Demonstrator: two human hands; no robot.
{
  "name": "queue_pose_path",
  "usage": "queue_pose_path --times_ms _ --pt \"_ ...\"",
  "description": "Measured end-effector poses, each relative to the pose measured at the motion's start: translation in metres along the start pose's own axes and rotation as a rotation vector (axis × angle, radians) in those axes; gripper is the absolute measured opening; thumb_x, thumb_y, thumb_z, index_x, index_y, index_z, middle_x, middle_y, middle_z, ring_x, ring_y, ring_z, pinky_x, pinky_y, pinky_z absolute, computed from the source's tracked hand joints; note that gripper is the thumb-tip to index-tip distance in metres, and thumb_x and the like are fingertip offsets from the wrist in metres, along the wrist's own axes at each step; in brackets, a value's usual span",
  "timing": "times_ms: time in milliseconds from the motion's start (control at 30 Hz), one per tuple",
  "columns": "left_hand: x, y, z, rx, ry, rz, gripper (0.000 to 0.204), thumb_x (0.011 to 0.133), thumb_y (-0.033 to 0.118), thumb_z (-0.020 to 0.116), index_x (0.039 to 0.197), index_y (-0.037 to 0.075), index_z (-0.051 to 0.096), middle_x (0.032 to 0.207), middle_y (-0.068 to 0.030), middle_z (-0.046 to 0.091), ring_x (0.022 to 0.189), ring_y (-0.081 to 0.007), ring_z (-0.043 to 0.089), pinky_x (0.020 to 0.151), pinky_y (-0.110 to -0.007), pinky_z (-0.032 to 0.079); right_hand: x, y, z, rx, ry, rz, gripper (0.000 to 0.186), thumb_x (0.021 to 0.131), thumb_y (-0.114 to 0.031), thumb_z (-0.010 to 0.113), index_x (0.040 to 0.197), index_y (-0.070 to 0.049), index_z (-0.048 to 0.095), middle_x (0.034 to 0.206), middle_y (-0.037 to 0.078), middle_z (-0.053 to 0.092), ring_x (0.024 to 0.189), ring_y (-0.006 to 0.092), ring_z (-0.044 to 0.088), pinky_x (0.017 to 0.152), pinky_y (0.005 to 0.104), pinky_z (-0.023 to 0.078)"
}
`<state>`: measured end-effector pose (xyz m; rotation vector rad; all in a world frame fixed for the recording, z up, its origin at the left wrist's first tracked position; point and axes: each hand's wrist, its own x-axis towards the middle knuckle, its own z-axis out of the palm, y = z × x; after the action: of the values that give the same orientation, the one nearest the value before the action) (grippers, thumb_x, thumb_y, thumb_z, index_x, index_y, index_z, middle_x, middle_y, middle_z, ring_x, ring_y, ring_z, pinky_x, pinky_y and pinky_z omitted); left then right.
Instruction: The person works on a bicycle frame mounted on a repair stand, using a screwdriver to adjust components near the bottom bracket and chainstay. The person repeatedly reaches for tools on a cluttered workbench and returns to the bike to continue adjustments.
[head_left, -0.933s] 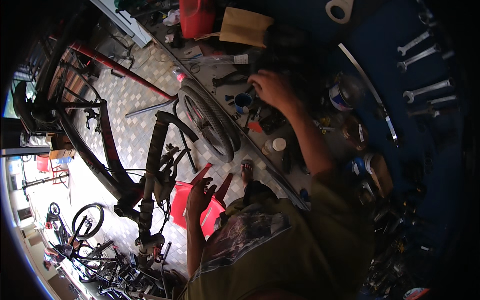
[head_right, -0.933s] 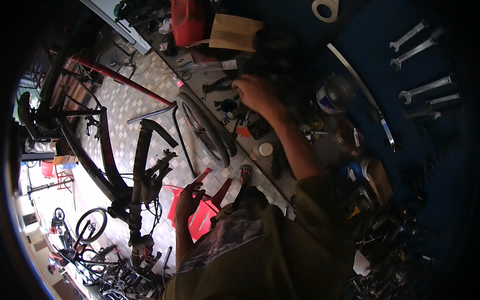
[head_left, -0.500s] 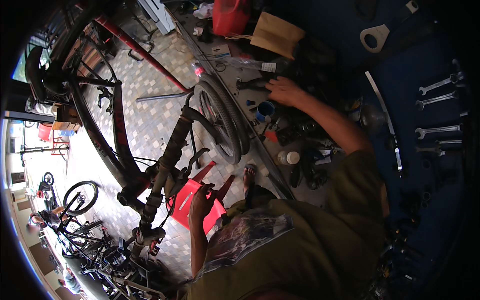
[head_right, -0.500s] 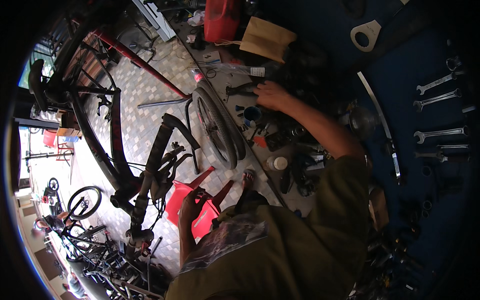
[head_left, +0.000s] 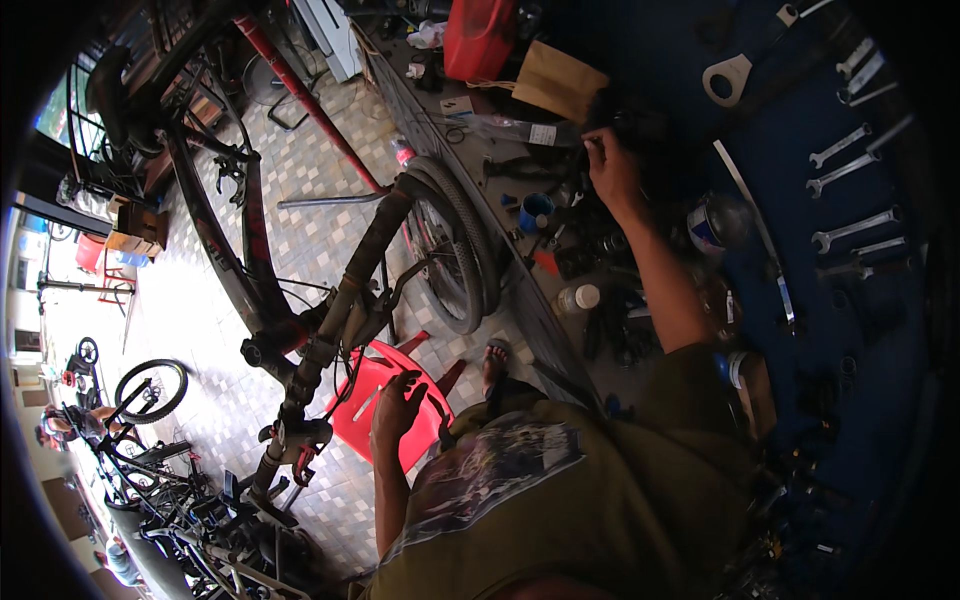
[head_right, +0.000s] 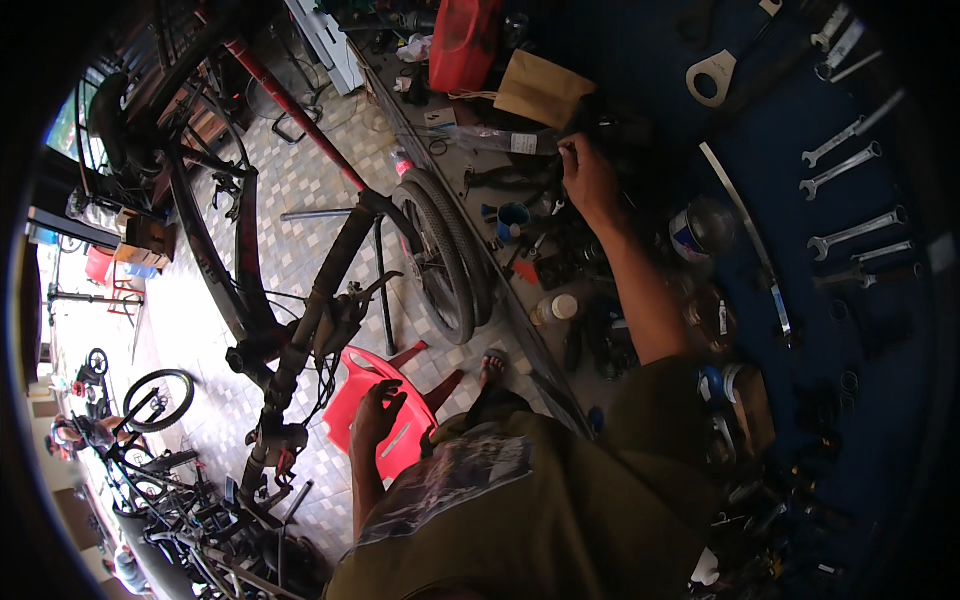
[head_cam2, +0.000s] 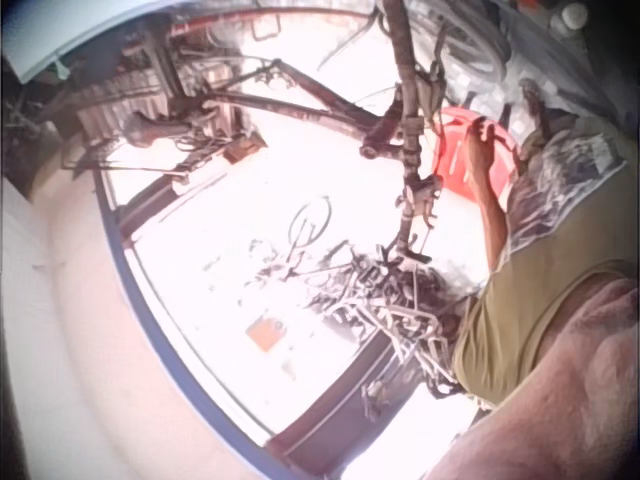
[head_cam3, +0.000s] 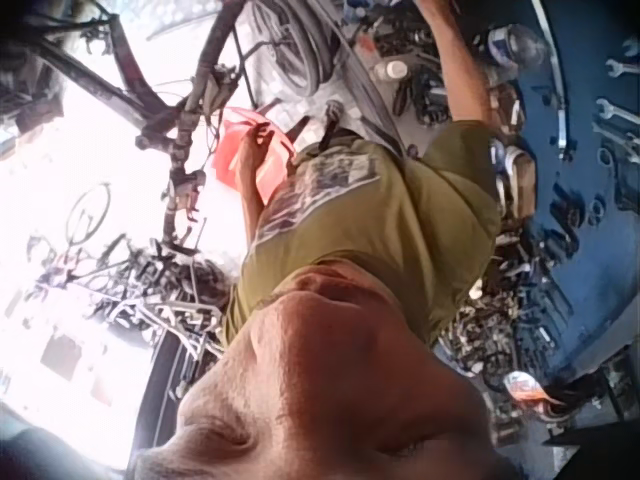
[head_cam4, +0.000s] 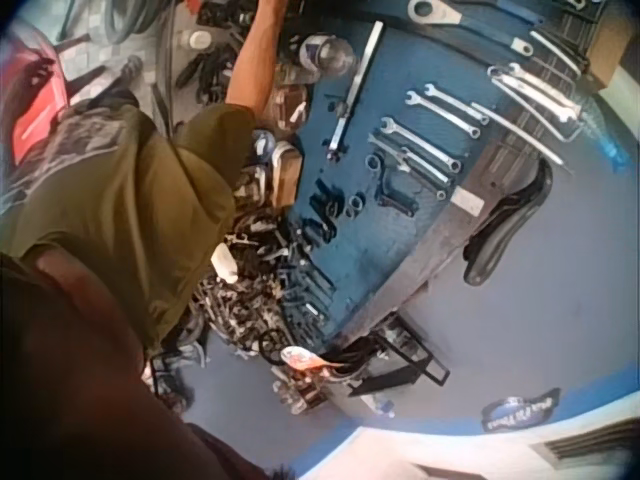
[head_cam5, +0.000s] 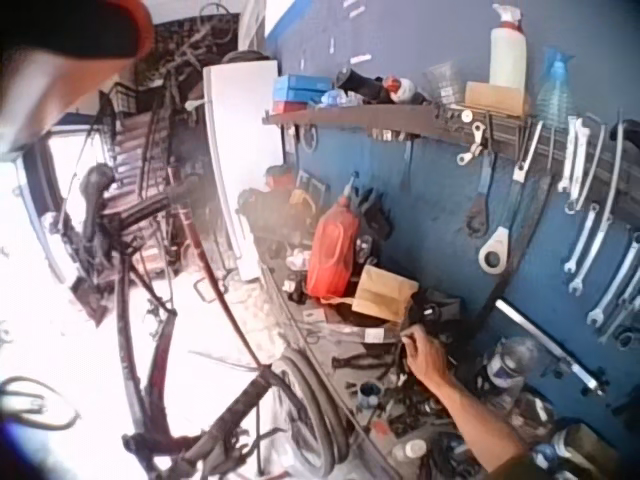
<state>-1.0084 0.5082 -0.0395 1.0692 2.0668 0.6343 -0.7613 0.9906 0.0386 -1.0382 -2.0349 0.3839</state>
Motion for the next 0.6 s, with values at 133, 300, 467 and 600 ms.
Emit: queue_pose_path --times_ms 133,300,467,600 --pt "-0.031 -0.019 -0.002 0.003 0.034 0.073 0.033 0.093 0.023 0.075 0.120 0.004 0.069 0.110 -0.0185 0.073 0.101 -0.0301 0.073 0.082 -0.042 0.058 -0.011 -0.014 0.000 0.363 0.249 0.049 0.012 0.104 -0.012 0.059 0.111 -0.002 0.059 0.101 0.014 0.073 0.094 0.0273 0.073 0.083 0.0364 0.056" --pt "-0.083 -0.051 -0.004 -0.004 0.081 0.097 0.033 0.093 0.021 0.074 0.120 0.004 0.069 0.108 -0.0171 0.073 0.100 -0.0289 0.073 0.081 -0.041 0.058 -0.018 -0.057 -0.032 0.811 0.411 0.150 0.020 0.105 -0.011 0.059 0.120 -0.001 0.049 0.116 0.019 0.069 0.102 0.0242 0.072 0.087 0.0330 0.061" --pt "-0.151 -0.094 -0.005 -0.171 0.069 0.088 0.034 0.094 0.023 0.074 0.121 0.004 0.068 0.113 -0.0173 0.073 0.101 -0.0310 0.073 0.084 -0.043 0.057 -0.063 -0.155 -0.064 1.132 0.480 0.095 0.027 0.102 -0.006 0.060 0.124 -0.001 0.045 0.121 0.026 0.066 0.108 0.0329 0.071 0.087 0.0401 0.064" --pt "-0.220 -0.104 -0.024 -0.495 0.047 0.151 0.029 0.100 0.016 0.067 0.126 0.002 0.068 0.115 -0.0144 0.075 0.104 -0.0205 0.072 0.089 -0.037 0.058 -0.119 -0.271 -0.062 1.445 0.226 0.066 0.025 0.103 -0.010 0.062 0.125 -0.006 0.050 0.125 0.024 0.067 0.109 0.0344 0.071 0.082 0.0379 0.064"
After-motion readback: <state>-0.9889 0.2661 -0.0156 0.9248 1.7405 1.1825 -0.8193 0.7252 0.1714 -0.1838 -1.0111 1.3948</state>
